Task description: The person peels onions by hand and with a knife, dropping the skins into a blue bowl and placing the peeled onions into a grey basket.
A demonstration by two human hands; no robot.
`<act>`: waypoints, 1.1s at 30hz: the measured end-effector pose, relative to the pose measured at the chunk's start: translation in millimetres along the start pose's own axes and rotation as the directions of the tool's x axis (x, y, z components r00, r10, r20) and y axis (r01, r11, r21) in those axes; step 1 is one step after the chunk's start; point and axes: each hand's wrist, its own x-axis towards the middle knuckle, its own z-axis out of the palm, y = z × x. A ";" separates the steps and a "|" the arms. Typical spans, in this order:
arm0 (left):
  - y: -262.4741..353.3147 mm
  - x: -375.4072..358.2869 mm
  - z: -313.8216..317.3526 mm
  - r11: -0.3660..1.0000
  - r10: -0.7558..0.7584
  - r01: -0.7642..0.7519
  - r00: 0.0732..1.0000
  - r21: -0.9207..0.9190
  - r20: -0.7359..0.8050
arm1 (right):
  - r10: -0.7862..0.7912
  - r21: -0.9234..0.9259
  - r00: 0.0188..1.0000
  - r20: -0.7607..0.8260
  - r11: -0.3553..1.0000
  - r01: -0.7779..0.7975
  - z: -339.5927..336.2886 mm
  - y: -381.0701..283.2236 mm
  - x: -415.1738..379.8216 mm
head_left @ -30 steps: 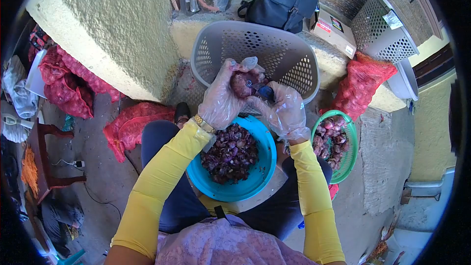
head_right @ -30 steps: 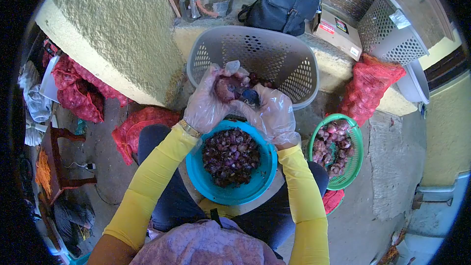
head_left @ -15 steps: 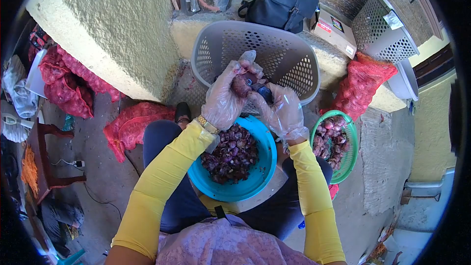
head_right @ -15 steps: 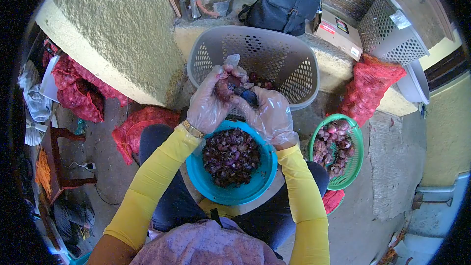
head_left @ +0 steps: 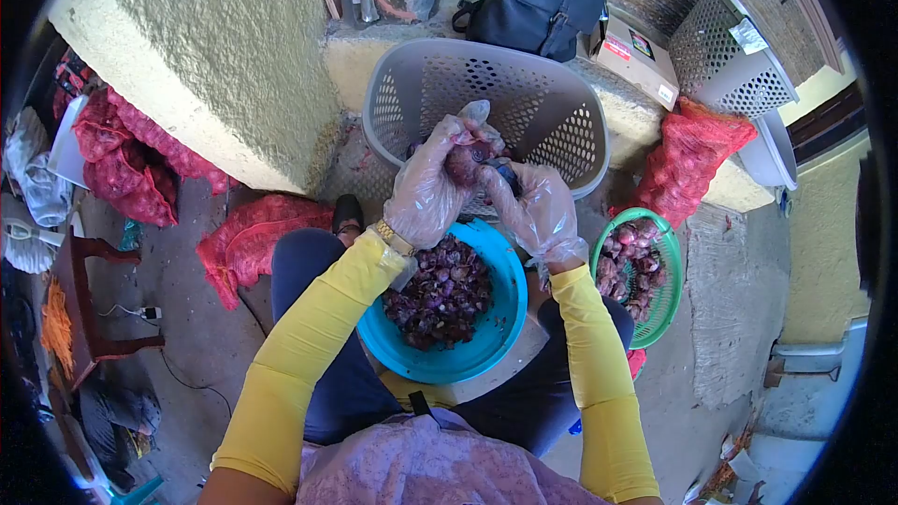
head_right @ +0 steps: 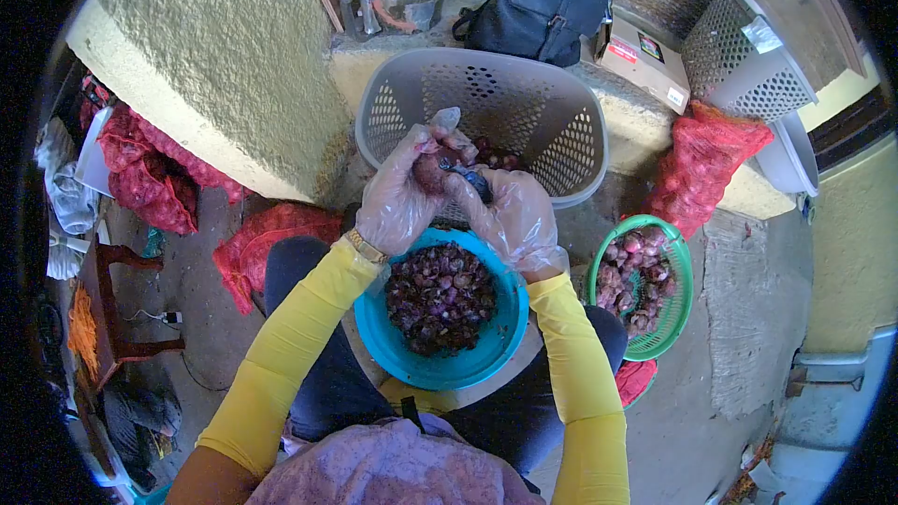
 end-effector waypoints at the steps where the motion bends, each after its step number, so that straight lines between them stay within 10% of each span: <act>1: -1.0 0.4 -0.4 1.000 0.004 -0.004 1.000 0.011 -0.008 | -0.013 -0.027 1.000 -0.001 1.000 0.013 -0.1 2.0 0.3; 33: 9.4 -0.9 -20.6 0.976 -0.155 0.144 0.986 -0.166 -0.057 | -0.322 -0.324 0.932 0.166 0.875 0.360 -17.3 -7.7 -2.8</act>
